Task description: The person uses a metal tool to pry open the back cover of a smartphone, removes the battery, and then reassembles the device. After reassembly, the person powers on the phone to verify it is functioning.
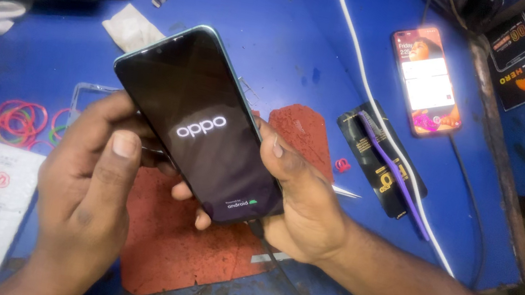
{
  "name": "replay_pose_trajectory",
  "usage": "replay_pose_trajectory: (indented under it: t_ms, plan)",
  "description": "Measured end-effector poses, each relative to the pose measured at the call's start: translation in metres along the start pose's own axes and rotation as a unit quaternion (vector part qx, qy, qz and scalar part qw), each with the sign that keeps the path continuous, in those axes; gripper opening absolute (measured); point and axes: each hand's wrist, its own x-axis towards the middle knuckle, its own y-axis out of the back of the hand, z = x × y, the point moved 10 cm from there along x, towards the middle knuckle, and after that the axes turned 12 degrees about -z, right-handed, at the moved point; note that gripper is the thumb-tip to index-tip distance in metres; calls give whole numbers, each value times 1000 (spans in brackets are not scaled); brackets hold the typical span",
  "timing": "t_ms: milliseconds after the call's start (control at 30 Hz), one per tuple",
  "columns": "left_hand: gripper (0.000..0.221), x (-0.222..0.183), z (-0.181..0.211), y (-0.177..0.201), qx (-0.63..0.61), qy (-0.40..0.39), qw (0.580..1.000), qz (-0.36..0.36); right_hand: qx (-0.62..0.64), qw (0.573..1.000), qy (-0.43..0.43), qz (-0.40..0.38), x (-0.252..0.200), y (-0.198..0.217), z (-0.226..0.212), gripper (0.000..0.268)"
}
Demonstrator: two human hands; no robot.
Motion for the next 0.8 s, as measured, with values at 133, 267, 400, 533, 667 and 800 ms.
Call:
replay_pose_trajectory:
  t_ms: [133,267,400,533,667,800]
  plan:
    - [46,-2,-1,1,-8,-7,1000,0,25,999,-25,17,-2,2,5,86]
    - [46,-1,0,-1,-15,-15,1000,-3,17,1000,-17,20,-3,1,2,85]
    - [46,-2,0,-1,-11,-11,1000,-2,17,1000,-15,18,-3,0,2,81]
    - [46,-2,0,-1,-11,-9,1000,-1,9,1000,-12,9,-3,-1,1,80]
    - [44,-2,-1,-1,0,-5,1000,0,8,1000,-13,10,-2,-1,0,80]
    - [43,-1,0,-1,-12,-8,1000,0,21,999,-17,18,-1,-1,1,80]
